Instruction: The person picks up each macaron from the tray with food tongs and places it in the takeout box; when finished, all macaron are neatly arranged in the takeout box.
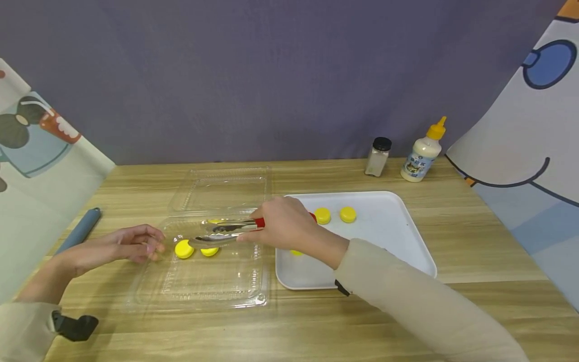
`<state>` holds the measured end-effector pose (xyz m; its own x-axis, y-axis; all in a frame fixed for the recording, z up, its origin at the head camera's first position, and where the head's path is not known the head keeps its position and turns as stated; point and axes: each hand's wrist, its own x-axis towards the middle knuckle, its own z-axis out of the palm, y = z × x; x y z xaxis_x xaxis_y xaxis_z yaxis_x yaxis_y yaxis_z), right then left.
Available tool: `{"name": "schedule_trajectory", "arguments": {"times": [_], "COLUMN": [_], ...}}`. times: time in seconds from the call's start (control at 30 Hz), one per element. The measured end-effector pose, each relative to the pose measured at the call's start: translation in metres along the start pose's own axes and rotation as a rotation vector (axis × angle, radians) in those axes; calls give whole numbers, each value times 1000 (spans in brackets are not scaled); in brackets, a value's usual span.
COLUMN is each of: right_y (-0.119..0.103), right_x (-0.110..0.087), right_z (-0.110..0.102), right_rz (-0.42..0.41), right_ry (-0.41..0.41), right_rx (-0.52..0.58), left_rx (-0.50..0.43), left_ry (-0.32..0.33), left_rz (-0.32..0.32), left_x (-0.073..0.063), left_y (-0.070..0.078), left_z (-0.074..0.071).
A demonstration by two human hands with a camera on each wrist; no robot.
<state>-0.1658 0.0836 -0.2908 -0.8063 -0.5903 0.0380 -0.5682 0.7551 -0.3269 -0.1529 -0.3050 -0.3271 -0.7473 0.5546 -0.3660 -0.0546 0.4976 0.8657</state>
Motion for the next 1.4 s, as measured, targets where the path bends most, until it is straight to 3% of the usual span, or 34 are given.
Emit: {"name": "schedule_trajectory", "arguments": {"times": [0.33, 0.53, 0.8, 1.2, 1.4], "right_y": [21, 43, 71, 106, 119], "right_x": [-21, -40, -64, -95, -107], "right_z": [-24, -33, -40, -30, -22], "right_rz": [35, 28, 67, 71, 87], "right_ry": [57, 115, 130, 194, 174], "right_rx": [80, 101, 99, 112, 106], "left_rx": [11, 5, -5, 0, 0], "left_ry": [9, 12, 13, 10, 11], "left_rz": [0, -8, -13, -5, -4], "left_x": [-1, -1, -2, -1, 0], "left_y": [-2, -2, -3, -2, -1], "left_z": [1, 1, 1, 2, 2]}}
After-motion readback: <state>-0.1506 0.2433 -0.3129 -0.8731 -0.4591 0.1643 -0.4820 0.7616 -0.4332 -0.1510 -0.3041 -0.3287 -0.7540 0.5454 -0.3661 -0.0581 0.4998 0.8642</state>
